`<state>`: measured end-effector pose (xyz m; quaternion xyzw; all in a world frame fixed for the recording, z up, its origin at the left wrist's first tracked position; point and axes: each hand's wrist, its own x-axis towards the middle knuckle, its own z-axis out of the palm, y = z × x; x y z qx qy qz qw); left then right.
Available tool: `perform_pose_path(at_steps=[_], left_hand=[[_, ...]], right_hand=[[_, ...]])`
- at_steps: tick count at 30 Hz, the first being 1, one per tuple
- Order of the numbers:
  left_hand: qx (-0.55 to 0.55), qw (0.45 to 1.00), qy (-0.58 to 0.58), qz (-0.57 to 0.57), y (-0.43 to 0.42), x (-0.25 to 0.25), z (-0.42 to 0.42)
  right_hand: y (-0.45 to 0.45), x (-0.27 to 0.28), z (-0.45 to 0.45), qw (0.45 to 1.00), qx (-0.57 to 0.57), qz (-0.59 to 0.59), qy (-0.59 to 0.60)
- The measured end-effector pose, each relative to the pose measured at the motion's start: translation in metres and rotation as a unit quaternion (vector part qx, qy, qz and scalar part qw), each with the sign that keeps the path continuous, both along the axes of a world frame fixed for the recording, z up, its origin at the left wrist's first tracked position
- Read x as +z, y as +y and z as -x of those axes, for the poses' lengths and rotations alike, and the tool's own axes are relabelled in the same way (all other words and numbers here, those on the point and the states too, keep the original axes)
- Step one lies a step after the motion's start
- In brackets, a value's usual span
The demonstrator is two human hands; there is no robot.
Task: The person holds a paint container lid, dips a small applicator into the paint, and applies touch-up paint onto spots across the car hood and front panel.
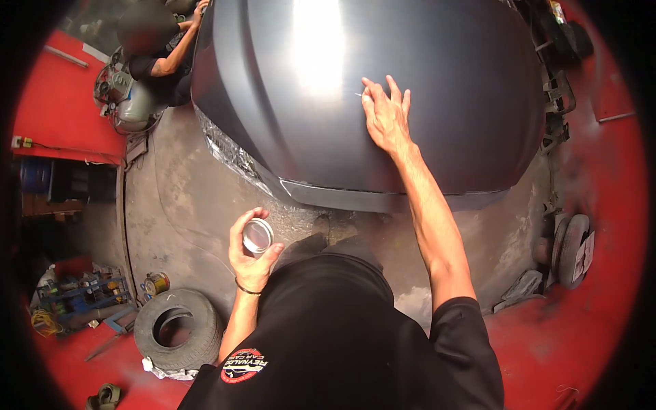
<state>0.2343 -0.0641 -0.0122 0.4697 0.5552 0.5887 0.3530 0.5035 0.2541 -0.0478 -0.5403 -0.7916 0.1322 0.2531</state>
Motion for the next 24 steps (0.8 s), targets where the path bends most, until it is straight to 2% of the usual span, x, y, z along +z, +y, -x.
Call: perform_pose_path(at_steps=[6,11,24], left_hand=[[0.086,0.996,0.009,0.020,-0.020,0.002,0.030],[0.080,0.996,0.009,0.029,-0.019,0.000,0.039],[0.009,0.999,0.043,0.014,0.006,0.007,0.049]], right_hand=[[0.068,0.000,0.022,0.999,-0.010,-0.010,-0.049],[0.088,-0.003,0.033,0.995,-0.009,-0.016,-0.103],[0.020,-0.021,0.028,0.988,-0.013,-0.056,-0.141]])
